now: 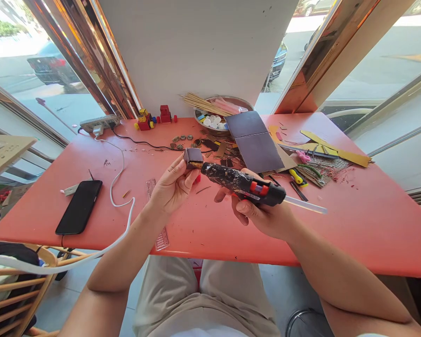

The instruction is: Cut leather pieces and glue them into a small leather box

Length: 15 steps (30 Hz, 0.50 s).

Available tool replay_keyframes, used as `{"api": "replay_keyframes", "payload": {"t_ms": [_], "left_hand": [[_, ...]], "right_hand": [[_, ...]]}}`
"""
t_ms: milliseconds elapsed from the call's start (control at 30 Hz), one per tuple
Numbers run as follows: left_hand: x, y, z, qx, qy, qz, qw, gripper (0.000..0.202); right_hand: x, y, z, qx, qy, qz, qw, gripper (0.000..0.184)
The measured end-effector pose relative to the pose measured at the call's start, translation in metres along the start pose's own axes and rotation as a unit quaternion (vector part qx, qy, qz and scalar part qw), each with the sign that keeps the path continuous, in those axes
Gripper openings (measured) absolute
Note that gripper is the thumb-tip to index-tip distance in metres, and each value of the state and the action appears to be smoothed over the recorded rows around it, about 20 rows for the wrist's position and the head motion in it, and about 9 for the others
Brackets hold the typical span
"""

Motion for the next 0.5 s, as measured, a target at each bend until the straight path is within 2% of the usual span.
{"api": "replay_keyframes", "payload": {"t_ms": [333, 500], "left_hand": [[0.0032, 0.0006, -0.0043, 0.009, 0.011, -0.005, 1.0, 0.059], [0.001, 0.0037, 0.0004, 0.01, 0.012, -0.006, 1.0, 0.057]], "right_hand": [[0.0009, 0.0012, -0.0004, -0.006, -0.007, -0.005, 1.0, 0.061], [0.0, -0.0012, 0.0, -0.012, -0.002, -0.005, 1.0, 0.061]]}}
Point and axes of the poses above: each hand's wrist, its own x-axis away from the middle knuckle, its own z-axis out of the back of the hand, y = z × x, the point moved 8 cm from there along -x, towards the middle knuckle, and after that the axes turned 2 degrees about x, right-handed, at the moved point
